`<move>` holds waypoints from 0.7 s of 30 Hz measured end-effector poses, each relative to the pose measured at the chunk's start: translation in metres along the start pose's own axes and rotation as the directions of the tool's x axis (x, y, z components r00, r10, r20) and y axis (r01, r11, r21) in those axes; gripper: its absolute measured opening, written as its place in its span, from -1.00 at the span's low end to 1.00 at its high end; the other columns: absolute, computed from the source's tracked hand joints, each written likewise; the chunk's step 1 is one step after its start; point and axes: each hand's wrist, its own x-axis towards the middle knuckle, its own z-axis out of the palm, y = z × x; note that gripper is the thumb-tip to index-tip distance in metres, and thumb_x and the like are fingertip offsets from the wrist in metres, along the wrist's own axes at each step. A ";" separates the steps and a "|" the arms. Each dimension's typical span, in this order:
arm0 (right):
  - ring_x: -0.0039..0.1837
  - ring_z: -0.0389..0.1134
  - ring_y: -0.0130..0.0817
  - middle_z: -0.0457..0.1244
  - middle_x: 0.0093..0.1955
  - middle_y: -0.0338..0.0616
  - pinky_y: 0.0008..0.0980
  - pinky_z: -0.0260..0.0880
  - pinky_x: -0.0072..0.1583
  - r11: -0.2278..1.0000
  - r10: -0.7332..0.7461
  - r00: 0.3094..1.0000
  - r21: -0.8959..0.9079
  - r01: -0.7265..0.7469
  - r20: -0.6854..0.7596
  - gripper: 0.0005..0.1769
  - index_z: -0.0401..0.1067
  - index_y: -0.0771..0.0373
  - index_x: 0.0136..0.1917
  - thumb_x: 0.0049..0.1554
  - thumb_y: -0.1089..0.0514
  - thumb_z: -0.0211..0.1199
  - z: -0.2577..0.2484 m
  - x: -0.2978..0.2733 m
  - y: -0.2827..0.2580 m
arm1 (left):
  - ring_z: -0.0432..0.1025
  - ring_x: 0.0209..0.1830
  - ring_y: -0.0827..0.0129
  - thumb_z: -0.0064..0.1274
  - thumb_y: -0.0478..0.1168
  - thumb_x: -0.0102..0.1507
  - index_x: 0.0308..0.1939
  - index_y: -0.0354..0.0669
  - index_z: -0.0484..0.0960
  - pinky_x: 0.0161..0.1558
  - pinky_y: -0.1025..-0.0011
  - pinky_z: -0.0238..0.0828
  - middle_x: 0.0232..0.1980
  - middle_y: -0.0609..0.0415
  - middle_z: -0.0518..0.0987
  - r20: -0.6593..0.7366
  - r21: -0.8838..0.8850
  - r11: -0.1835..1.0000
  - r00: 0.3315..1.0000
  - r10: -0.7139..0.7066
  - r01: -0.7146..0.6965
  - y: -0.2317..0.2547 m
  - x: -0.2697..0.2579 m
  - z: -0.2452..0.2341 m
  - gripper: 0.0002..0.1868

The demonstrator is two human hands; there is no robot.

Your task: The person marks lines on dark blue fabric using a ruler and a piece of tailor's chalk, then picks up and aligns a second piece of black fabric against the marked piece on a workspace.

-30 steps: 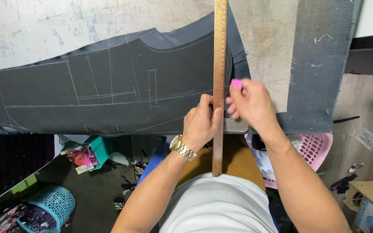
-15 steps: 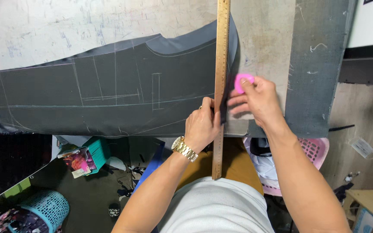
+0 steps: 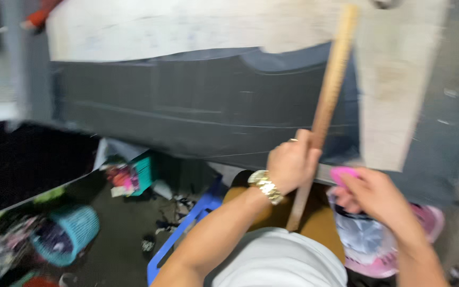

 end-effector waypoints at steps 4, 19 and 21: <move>-0.17 0.39 0.05 0.42 -0.04 0.47 -0.16 0.35 -0.23 0.965 0.029 0.987 0.261 0.014 -0.158 -0.66 0.46 0.56 0.34 0.39 0.32 0.08 -0.009 0.001 0.052 | 0.46 -0.30 -0.32 -0.27 -0.01 0.35 0.04 0.03 0.37 -0.33 -0.18 0.28 -0.26 -0.12 0.61 -0.014 -0.100 0.995 1.000 -0.016 0.015 -0.010 -0.014 -0.040 -0.74; 0.17 0.42 0.30 0.35 0.21 0.44 0.09 0.51 0.07 0.632 0.144 0.944 0.762 0.145 -0.299 -0.63 0.40 0.71 0.29 0.26 0.42 0.08 0.288 0.002 -0.059 | 0.60 -0.45 0.14 -0.02 -0.15 0.37 0.13 -0.24 0.40 -0.37 0.18 0.66 -0.30 -0.07 0.57 -0.160 -0.759 0.644 0.986 -0.051 -0.090 -0.271 -0.085 -0.315 -0.68; 0.20 0.41 0.23 0.34 0.18 0.42 0.08 0.52 0.16 0.553 0.184 0.925 0.813 0.182 -0.332 -0.65 0.39 0.69 0.27 0.26 0.41 0.09 0.334 0.001 -0.090 | 0.49 -0.44 0.36 0.01 -0.15 0.36 0.10 -0.24 0.45 -0.39 0.37 0.57 -0.35 0.06 0.51 -0.122 -0.699 0.711 0.993 -0.006 -0.081 -0.308 -0.095 -0.323 -0.70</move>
